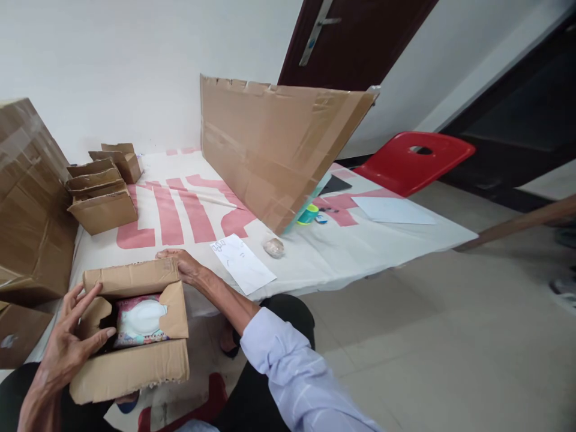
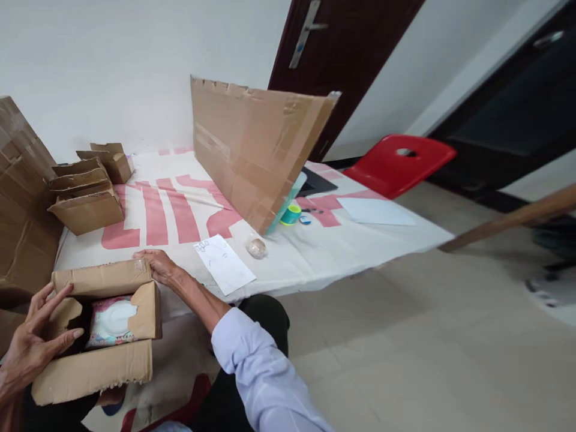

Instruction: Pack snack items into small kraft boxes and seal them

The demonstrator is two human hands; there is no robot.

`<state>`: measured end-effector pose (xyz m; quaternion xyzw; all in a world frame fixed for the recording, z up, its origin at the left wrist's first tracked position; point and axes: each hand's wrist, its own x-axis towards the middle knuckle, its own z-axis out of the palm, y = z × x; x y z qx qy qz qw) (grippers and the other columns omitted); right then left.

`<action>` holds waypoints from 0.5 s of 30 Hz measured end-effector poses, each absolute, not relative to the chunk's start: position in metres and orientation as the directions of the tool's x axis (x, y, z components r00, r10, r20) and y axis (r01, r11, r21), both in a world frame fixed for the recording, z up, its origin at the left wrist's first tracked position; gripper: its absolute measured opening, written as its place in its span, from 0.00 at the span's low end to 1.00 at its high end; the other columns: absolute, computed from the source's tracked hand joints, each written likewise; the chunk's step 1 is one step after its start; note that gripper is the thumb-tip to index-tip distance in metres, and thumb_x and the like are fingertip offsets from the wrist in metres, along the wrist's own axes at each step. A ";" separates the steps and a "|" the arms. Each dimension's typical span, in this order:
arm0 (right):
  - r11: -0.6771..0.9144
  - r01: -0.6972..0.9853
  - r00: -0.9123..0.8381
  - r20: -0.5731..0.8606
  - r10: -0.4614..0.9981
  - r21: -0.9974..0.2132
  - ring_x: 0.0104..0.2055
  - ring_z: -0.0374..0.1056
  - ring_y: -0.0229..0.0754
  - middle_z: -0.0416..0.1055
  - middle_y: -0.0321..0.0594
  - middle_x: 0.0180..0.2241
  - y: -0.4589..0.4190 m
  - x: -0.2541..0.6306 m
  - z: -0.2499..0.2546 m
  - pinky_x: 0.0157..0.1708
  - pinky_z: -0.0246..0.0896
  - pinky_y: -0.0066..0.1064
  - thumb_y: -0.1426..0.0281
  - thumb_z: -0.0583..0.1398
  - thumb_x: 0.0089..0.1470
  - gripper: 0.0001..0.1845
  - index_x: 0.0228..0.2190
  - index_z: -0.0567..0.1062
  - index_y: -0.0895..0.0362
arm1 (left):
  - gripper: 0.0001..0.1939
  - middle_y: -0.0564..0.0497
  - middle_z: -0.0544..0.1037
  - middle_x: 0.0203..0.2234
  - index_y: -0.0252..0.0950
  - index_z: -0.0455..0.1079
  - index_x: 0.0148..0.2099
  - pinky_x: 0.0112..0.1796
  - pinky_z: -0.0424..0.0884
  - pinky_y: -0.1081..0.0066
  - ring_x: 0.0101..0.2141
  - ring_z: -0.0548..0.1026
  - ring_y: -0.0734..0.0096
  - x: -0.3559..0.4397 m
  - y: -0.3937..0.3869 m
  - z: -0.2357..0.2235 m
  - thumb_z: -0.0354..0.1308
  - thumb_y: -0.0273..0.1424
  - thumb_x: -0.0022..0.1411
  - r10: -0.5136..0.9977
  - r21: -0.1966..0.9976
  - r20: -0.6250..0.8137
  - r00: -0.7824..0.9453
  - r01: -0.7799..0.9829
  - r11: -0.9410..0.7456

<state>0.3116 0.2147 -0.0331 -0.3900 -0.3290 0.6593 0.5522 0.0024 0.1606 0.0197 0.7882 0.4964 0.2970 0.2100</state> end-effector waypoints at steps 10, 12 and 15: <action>0.027 -0.128 0.410 -0.028 0.912 -0.991 0.22 0.59 0.34 0.72 0.33 0.23 0.182 0.426 -0.052 0.23 0.56 0.29 0.49 0.68 0.42 0.22 0.26 0.76 0.55 | 0.37 0.49 0.58 0.71 0.54 0.66 0.70 0.69 0.60 0.41 0.70 0.62 0.40 0.008 0.162 0.021 0.67 0.50 0.61 0.912 0.625 0.217 0.347 0.669 -0.403; 0.027 -0.028 0.492 0.010 0.870 -0.999 0.21 0.58 0.35 0.69 0.33 0.20 0.175 0.450 -0.059 0.23 0.55 0.30 0.48 0.66 0.43 0.22 0.26 0.75 0.54 | 0.37 0.52 0.58 0.70 0.58 0.65 0.70 0.69 0.60 0.41 0.70 0.61 0.40 0.010 0.161 0.024 0.67 0.51 0.60 0.919 0.626 0.206 0.336 0.676 -0.388; 0.016 0.079 0.609 0.061 0.791 -0.997 0.21 0.56 0.37 0.65 0.31 0.18 0.163 0.489 -0.071 0.23 0.54 0.31 0.49 0.64 0.45 0.20 0.26 0.75 0.53 | 0.36 0.57 0.59 0.70 0.67 0.64 0.69 0.69 0.60 0.40 0.71 0.60 0.40 0.010 0.163 0.024 0.66 0.52 0.60 0.913 0.615 0.223 0.340 0.678 -0.403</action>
